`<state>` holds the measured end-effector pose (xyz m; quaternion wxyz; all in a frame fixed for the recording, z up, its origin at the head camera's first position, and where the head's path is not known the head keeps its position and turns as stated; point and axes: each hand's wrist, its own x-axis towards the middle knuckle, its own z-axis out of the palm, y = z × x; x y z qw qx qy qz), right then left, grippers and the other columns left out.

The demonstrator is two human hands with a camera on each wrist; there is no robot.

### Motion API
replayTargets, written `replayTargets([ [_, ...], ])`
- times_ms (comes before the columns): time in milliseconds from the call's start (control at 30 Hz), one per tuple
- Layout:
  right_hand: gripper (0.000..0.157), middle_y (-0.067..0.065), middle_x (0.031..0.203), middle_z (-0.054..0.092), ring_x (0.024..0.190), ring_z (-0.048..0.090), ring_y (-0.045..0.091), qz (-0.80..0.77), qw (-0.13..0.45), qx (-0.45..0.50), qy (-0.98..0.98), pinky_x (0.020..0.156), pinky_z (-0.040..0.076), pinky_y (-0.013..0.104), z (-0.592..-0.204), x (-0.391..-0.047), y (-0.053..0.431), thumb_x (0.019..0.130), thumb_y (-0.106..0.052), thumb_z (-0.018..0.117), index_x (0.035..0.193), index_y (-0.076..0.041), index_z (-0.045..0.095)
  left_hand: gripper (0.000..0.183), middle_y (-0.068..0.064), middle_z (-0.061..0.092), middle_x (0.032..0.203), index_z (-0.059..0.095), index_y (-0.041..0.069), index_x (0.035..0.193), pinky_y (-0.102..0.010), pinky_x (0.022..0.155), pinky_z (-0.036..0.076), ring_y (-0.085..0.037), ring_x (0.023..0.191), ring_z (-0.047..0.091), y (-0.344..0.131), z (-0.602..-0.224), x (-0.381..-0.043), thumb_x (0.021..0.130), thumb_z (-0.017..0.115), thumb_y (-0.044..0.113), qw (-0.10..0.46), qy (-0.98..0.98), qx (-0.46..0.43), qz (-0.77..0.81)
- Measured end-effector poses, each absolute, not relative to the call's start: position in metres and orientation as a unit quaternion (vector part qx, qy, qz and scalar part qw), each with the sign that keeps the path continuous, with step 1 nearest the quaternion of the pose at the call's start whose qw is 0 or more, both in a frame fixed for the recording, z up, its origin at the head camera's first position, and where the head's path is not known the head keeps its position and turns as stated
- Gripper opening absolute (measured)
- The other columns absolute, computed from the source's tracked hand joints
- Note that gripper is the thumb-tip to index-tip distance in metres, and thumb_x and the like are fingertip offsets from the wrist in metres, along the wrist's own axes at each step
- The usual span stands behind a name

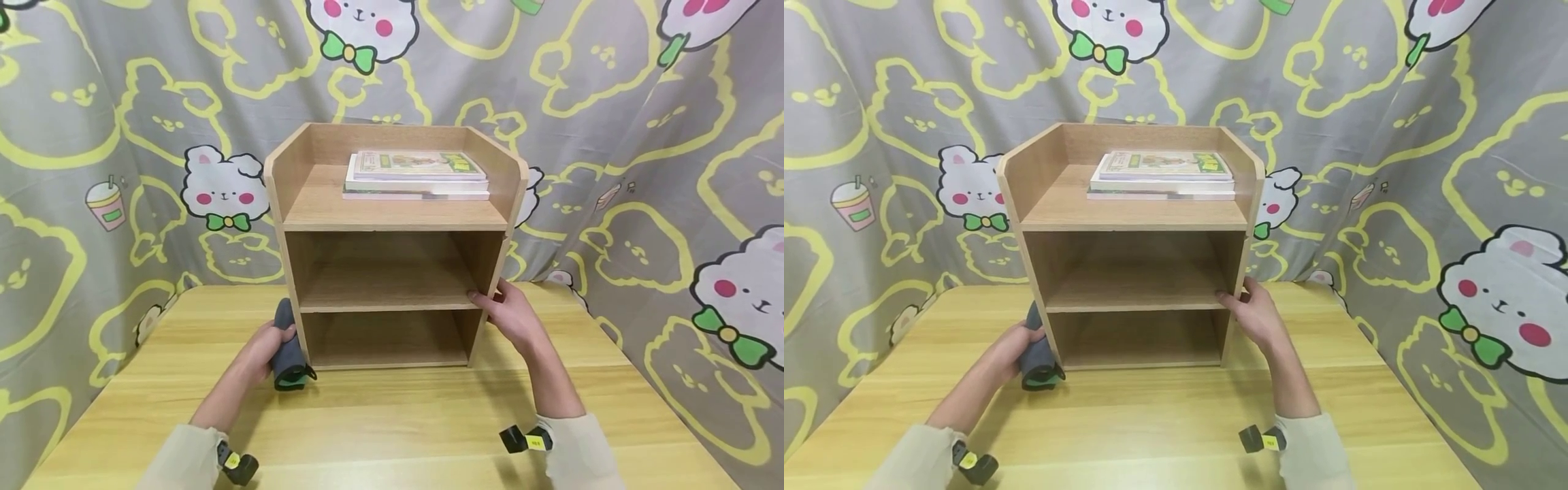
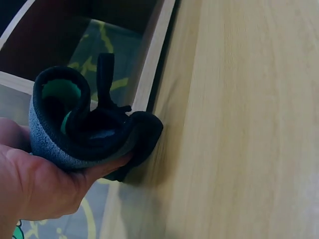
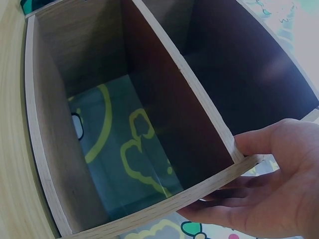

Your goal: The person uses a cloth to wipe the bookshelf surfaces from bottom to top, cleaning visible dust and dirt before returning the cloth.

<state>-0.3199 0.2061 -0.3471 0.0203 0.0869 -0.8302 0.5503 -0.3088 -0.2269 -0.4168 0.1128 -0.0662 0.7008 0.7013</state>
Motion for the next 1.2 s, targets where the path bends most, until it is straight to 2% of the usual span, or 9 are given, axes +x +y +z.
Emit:
replayTargets([
  [167,0.061,0.024,0.14,0.056,0.127,0.056,0.033,0.554,0.014,0.082,-0.828,0.103,0.048,0.044,-0.347,-0.32,0.206,0.1,-0.026,0.061,0.152,-0.002,0.04,0.046,-0.005,0.061,0.101,0.027,-0.008,0.146,-0.03,0.075,0.058,-0.012,0.083,0.065,-0.226,-0.41,-0.309,0.107,0.04,0.014,0.112,0.694,-0.066,0.709],
  [333,0.061,0.024,0.141,0.056,0.128,0.056,0.033,0.554,0.014,0.085,-0.828,0.103,0.049,0.045,-0.346,-0.321,0.205,0.1,-0.027,0.061,0.152,-0.002,0.039,0.04,-0.001,0.059,0.095,0.031,-0.006,0.141,-0.029,0.075,0.057,-0.011,0.083,0.063,-0.228,-0.383,-0.309,0.107,0.041,0.013,0.099,0.693,-0.037,0.713],
  [533,0.062,0.024,0.142,0.055,0.129,0.055,0.033,0.551,0.013,0.084,-0.83,0.103,0.048,0.044,-0.347,-0.321,0.206,0.101,-0.028,0.061,0.153,-0.003,0.039,0.04,0.001,0.057,0.102,0.031,0.001,0.143,-0.027,0.079,0.054,-0.009,0.089,0.061,-0.227,-0.327,-0.307,0.108,0.042,0.017,0.065,0.7,-0.004,0.711],
  [633,0.063,0.024,0.142,0.055,0.13,0.055,0.032,0.55,0.013,0.084,-0.831,0.103,0.048,0.043,-0.348,-0.321,0.206,0.1,-0.029,0.061,0.153,-0.003,0.039,0.037,0.001,0.055,0.105,0.035,0.006,0.141,-0.026,0.081,0.054,-0.009,0.09,0.061,-0.225,-0.294,-0.303,0.107,0.045,0.018,0.038,0.701,0.0,0.712],
  [767,0.062,0.024,0.141,0.056,0.129,0.056,0.032,0.554,0.013,0.082,-0.829,0.102,0.048,0.042,-0.348,-0.321,0.206,0.1,-0.029,0.061,0.153,-0.003,0.04,0.023,0.003,0.06,0.104,0.045,0.015,0.128,-0.026,0.082,0.055,-0.009,0.091,0.064,-0.223,-0.252,-0.299,0.106,0.049,0.02,0.009,0.687,0.015,0.726],
  [867,0.06,0.023,0.14,0.056,0.127,0.056,0.031,0.553,0.015,0.083,-0.829,0.101,0.049,0.041,-0.349,-0.321,0.207,0.1,-0.028,0.061,0.151,-0.002,0.042,0.019,0.003,0.063,0.102,0.046,0.018,0.122,-0.027,0.08,0.056,-0.01,0.09,0.066,-0.224,-0.226,-0.296,0.105,0.053,0.021,-0.004,0.665,0.042,0.745],
  [1033,0.061,0.023,0.141,0.056,0.128,0.056,0.032,0.556,0.014,0.08,-0.827,0.101,0.049,0.042,-0.349,-0.321,0.206,0.1,-0.026,0.061,0.152,-0.003,0.04,0.028,0.001,0.063,0.107,0.046,0.016,0.126,-0.031,0.078,0.058,-0.013,0.093,0.067,-0.226,-0.191,-0.292,0.101,0.059,0.02,-0.03,0.636,0.092,0.766],
  [1200,0.062,0.023,0.142,0.055,0.128,0.055,0.033,0.554,0.016,0.08,-0.829,0.102,0.049,0.044,-0.349,-0.321,0.206,0.1,-0.025,0.061,0.153,-0.003,0.038,0.038,-0.003,0.054,0.123,0.049,0.015,0.131,-0.032,0.079,0.058,-0.016,0.105,0.061,-0.232,-0.171,-0.285,0.098,0.065,0.018,-0.066,0.63,0.118,0.765],
])
